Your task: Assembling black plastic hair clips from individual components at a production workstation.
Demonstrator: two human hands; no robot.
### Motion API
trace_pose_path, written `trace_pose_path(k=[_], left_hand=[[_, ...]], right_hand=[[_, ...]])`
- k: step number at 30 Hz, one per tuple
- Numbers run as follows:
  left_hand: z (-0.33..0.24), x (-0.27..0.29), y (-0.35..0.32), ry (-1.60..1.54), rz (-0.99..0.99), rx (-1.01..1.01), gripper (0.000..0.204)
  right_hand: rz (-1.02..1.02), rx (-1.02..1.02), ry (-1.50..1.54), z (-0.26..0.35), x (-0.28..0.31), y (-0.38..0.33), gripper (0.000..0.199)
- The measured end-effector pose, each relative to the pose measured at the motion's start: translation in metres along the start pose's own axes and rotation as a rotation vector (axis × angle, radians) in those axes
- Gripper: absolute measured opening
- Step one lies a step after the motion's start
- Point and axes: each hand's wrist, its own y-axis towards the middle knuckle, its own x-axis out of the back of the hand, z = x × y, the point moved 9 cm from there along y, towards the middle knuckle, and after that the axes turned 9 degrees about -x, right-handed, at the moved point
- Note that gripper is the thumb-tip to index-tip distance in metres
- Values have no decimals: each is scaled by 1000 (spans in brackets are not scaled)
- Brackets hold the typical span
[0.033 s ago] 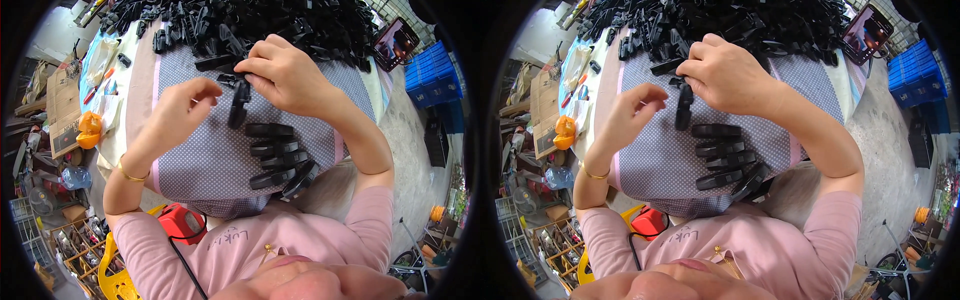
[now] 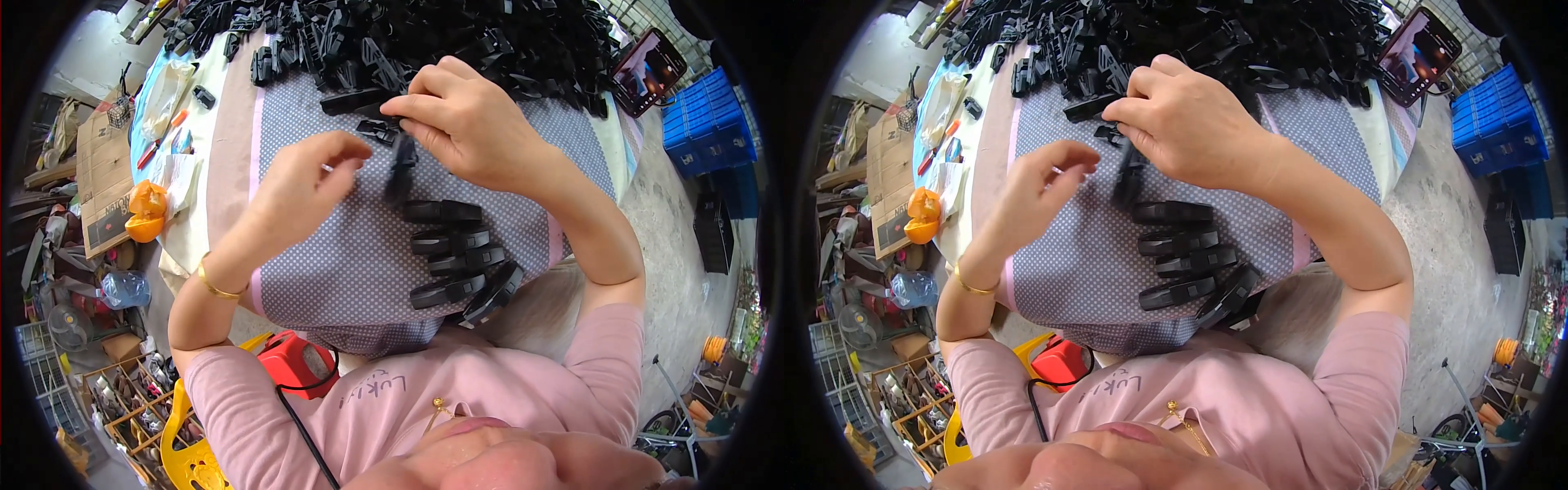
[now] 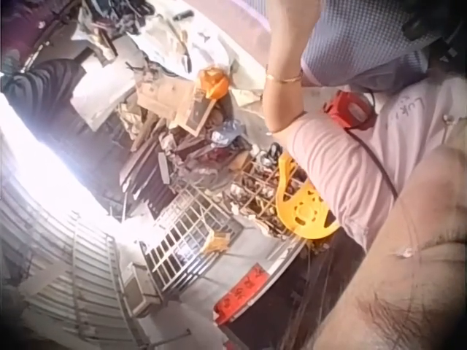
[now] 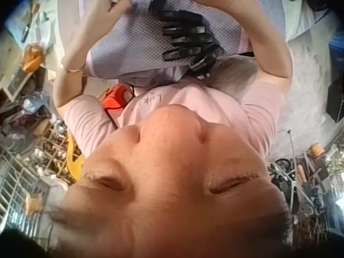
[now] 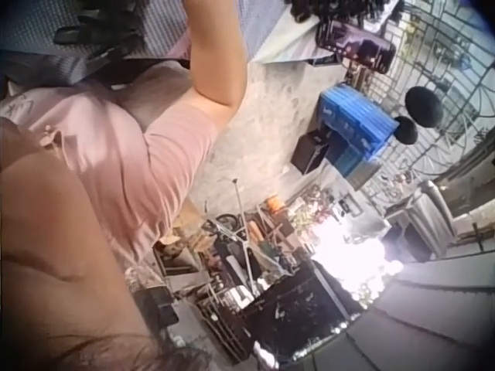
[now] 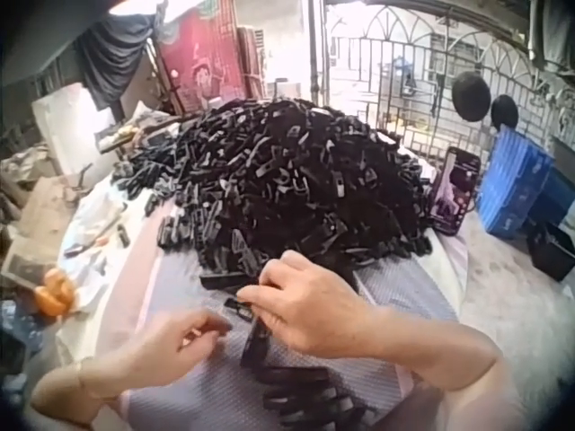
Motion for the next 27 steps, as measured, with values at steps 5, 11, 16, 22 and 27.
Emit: trace_pose_path(k=[5, 11, 16, 22, 27], left_hand=[[-40, -27, -2, 275, -68, -252, 53], [-25, -40, 23, 5, 157, -53, 43], [-1, -34, 12, -278, 380, 91, 28], [35, -15, 4, -406, 65, 368, 23], [21, -5, 4, -288, 103, 104, 28]], right_hand=[[-161, -64, 151, -13, 10, 0, 22], [2, -293, 523, -30, 0, 2, 21], [202, -349, 761, -28, -21, 0, 28], [463, -292, 710, -12, -43, -7, 27], [270, -82, 200, -4, -29, -10, 25]])
